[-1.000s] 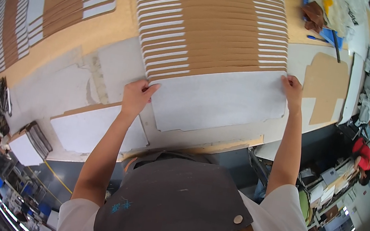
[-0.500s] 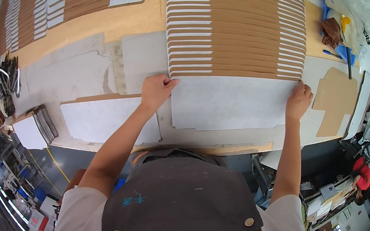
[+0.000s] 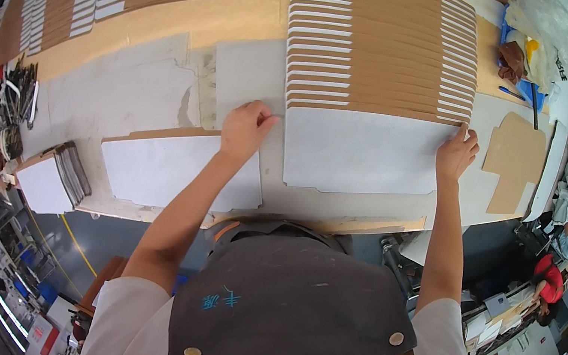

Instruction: Applying reinforcement sheets to leather components for bag or wallet assembly.

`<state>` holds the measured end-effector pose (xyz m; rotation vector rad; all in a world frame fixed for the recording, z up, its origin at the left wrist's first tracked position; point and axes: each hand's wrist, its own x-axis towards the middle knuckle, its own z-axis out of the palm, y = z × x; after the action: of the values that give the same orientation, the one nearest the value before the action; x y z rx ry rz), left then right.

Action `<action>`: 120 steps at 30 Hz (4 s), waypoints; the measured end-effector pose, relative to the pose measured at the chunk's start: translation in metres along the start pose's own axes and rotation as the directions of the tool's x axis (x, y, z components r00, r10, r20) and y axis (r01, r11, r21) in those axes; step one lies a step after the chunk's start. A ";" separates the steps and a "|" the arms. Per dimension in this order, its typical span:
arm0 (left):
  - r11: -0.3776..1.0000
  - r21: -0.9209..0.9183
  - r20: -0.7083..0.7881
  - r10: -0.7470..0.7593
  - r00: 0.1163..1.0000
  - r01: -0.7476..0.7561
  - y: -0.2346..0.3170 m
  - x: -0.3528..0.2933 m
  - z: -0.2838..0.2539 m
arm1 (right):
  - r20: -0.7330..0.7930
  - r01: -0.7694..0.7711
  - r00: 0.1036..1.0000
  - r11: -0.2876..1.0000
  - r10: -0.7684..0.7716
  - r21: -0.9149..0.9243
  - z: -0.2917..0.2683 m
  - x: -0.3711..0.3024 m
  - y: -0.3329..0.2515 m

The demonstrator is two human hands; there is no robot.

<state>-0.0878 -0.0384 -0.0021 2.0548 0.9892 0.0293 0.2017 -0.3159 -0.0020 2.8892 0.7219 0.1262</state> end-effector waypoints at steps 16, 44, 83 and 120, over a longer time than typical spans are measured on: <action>0.901 0.295 0.145 0.288 0.947 -0.319 -0.044 -0.037 -0.043 | 0.048 0.359 0.771 0.495 -0.635 0.791 -0.059 -0.136 -0.271; 0.981 -0.177 0.509 0.018 0.860 0.085 0.028 0.007 -0.008 | 0.474 -0.448 0.880 0.367 0.023 0.815 -0.050 0.019 0.070; 0.880 -0.273 0.544 -0.191 0.817 0.388 0.046 0.018 -0.005 | 0.555 -0.527 0.824 0.508 0.110 0.681 -0.015 0.034 0.084; 0.949 -0.187 0.207 -0.213 0.955 0.253 0.037 0.016 0.018 | 0.446 -0.452 0.883 0.531 0.151 0.717 0.014 0.027 0.087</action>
<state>-0.0464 -0.0525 0.0071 1.7023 1.0588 -0.1713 0.2666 -0.3805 0.0008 3.7132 0.1757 -0.8927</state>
